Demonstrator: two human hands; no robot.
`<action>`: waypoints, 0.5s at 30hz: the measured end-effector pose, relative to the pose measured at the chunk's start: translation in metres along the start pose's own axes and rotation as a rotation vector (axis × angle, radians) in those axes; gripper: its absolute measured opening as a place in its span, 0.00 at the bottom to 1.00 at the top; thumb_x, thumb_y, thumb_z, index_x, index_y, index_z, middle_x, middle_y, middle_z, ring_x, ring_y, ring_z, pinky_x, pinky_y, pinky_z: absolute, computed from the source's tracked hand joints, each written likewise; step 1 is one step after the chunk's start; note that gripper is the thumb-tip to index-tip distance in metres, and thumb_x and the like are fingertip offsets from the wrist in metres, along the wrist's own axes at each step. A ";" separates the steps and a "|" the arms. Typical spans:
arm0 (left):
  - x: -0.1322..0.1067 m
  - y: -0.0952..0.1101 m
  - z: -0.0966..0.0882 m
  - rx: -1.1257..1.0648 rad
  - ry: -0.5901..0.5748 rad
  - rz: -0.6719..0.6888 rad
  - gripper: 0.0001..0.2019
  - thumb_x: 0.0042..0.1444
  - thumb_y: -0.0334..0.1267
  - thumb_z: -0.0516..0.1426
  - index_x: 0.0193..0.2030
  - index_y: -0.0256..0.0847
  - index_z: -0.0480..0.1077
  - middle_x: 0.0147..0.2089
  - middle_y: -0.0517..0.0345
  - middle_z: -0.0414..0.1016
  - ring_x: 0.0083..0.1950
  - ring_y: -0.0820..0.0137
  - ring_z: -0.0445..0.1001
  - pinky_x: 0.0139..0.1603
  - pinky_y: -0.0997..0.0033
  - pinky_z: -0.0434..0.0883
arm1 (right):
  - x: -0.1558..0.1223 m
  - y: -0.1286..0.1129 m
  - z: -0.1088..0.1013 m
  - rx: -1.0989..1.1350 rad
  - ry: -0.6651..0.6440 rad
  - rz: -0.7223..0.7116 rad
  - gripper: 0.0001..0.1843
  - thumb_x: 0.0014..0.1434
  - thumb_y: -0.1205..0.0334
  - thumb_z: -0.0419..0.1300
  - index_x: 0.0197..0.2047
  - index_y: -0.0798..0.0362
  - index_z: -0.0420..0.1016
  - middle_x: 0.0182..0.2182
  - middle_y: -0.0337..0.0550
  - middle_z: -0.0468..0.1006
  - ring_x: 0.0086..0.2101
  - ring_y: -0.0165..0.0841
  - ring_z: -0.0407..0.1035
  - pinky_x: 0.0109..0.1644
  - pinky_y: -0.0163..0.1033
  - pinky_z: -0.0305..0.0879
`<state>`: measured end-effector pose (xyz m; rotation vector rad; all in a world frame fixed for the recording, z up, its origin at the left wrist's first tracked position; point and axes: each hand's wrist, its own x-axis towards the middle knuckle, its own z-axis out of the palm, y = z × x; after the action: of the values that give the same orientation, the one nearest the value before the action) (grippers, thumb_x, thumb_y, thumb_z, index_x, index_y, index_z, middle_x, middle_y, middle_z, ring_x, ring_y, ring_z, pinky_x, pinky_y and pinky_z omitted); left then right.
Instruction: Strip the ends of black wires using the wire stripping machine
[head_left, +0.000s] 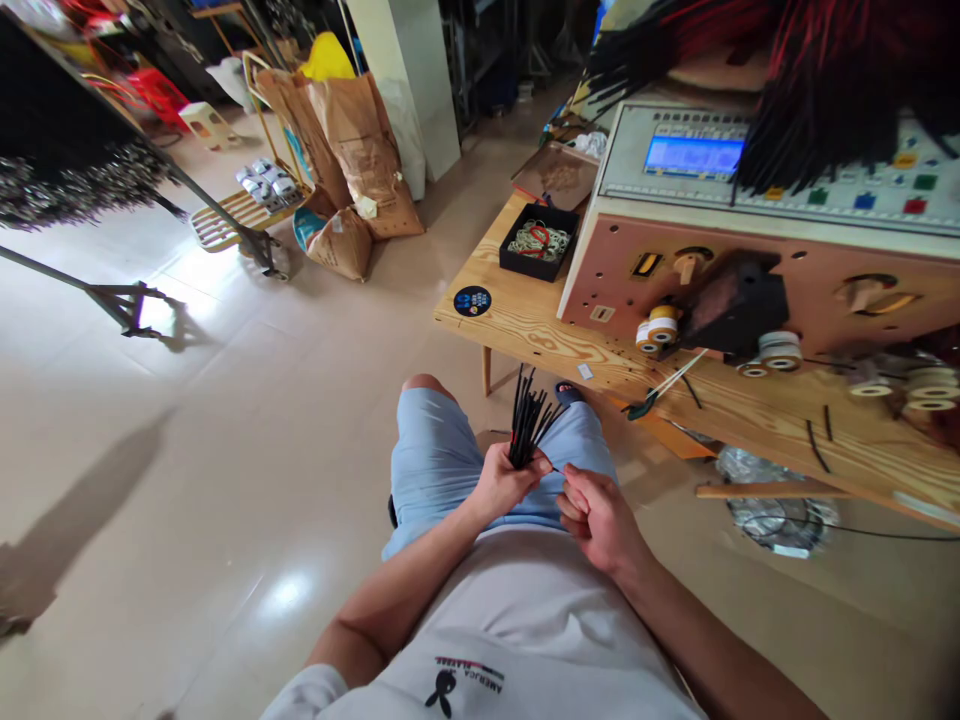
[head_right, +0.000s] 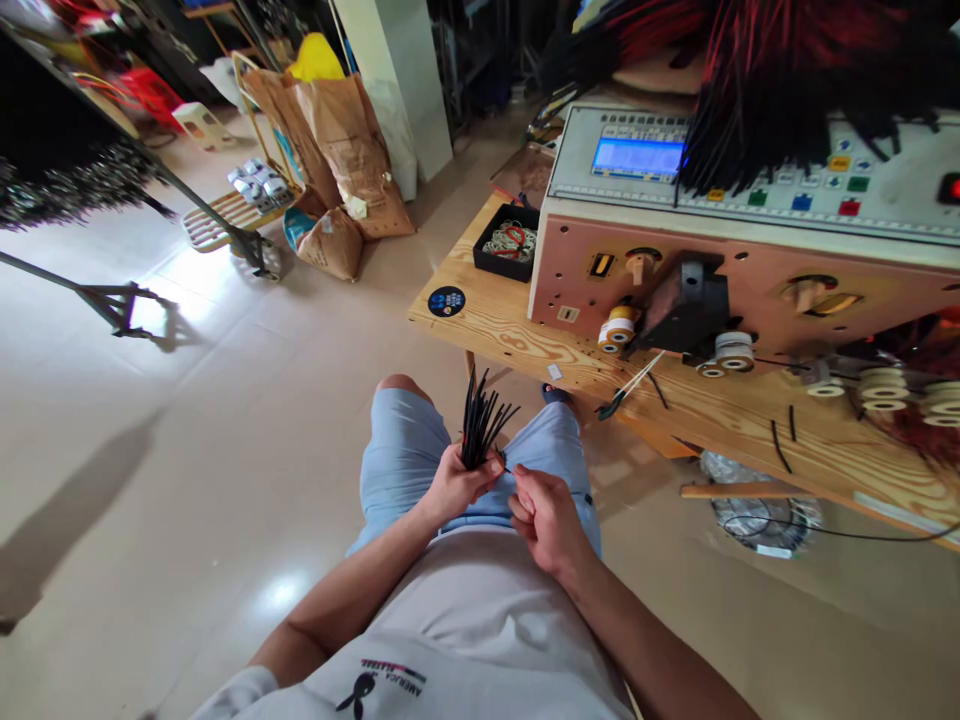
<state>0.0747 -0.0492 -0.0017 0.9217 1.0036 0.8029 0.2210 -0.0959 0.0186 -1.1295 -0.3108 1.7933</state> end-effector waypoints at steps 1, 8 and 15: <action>0.001 -0.001 0.001 -0.007 0.006 -0.003 0.22 0.48 0.55 0.68 0.26 0.36 0.71 0.16 0.63 0.64 0.14 0.80 0.56 0.13 0.76 0.50 | -0.001 -0.001 0.001 0.022 0.018 0.009 0.33 0.49 0.47 0.73 0.16 0.50 0.52 0.14 0.26 0.45 0.16 0.22 0.36 0.18 0.33 0.31; 0.018 -0.013 -0.009 -0.100 0.109 -0.033 0.15 0.44 0.44 0.69 0.27 0.35 0.73 0.15 0.65 0.64 0.13 0.80 0.55 0.14 0.77 0.49 | -0.013 -0.016 -0.011 0.160 0.110 0.063 0.33 0.49 0.53 0.74 0.17 0.51 0.51 0.14 0.25 0.45 0.18 0.21 0.33 0.17 0.31 0.29; 0.038 0.001 -0.040 -0.161 0.253 0.013 0.09 0.39 0.36 0.67 0.26 0.35 0.72 0.14 0.69 0.60 0.14 0.81 0.54 0.14 0.80 0.50 | -0.052 -0.069 -0.077 0.237 0.229 -0.097 0.30 0.52 0.57 0.72 0.19 0.51 0.51 0.15 0.26 0.47 0.17 0.21 0.33 0.17 0.33 0.27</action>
<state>0.0499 -0.0053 -0.0232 0.7000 1.1340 1.0138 0.3289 -0.1230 0.0494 -1.1171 -0.0152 1.5521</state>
